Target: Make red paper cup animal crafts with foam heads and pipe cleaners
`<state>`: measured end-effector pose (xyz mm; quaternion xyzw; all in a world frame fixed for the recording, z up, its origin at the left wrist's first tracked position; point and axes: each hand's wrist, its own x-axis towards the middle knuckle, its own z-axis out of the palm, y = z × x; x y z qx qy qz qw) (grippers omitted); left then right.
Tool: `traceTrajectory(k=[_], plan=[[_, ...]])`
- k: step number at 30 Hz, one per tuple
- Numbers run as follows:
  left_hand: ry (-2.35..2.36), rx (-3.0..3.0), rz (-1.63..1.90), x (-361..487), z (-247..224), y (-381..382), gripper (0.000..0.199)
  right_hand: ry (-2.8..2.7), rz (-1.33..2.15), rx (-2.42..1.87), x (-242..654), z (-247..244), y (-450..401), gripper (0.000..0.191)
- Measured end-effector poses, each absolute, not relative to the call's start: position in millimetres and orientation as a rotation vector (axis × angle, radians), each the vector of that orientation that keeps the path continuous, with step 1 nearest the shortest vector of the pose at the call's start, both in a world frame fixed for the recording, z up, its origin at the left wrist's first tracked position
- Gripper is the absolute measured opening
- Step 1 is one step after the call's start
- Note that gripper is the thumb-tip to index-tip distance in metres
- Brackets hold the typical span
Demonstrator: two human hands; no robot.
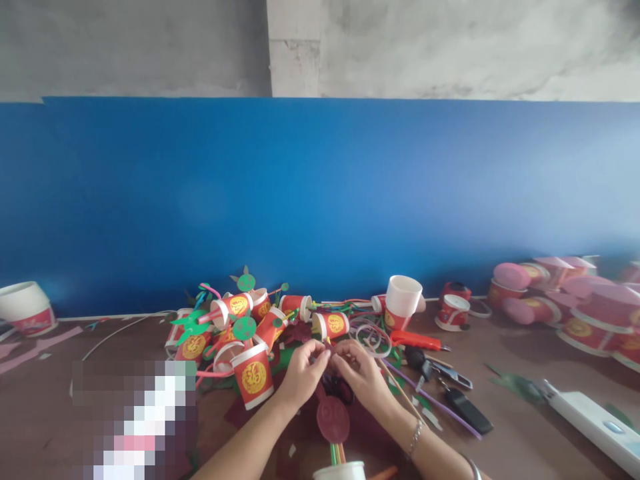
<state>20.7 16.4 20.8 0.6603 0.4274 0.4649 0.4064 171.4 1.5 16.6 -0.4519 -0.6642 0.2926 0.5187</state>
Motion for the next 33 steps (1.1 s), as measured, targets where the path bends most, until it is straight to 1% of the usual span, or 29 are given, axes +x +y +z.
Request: traceTrajectory(k=[4,6,14,22,33], plan=[[1.152,1.708,1.271,20,20,18,0.024,-1.586,0.494,-1.152,172,17,-2,0.017],[1.170,1.737,1.307,20,21,17,0.023,-1.616,0.426,-1.176,172,17,-3,0.021],[1.141,1.927,1.333,21,19,14,0.016,-1.625,0.518,-1.230,170,9,-1,0.024],[1.111,2.107,1.298,18,19,14,0.017,-1.637,0.539,-1.253,170,7,-1,0.022],[1.081,2.157,1.276,20,21,14,0.016,-1.651,0.607,-1.222,170,10,-2,0.022]])
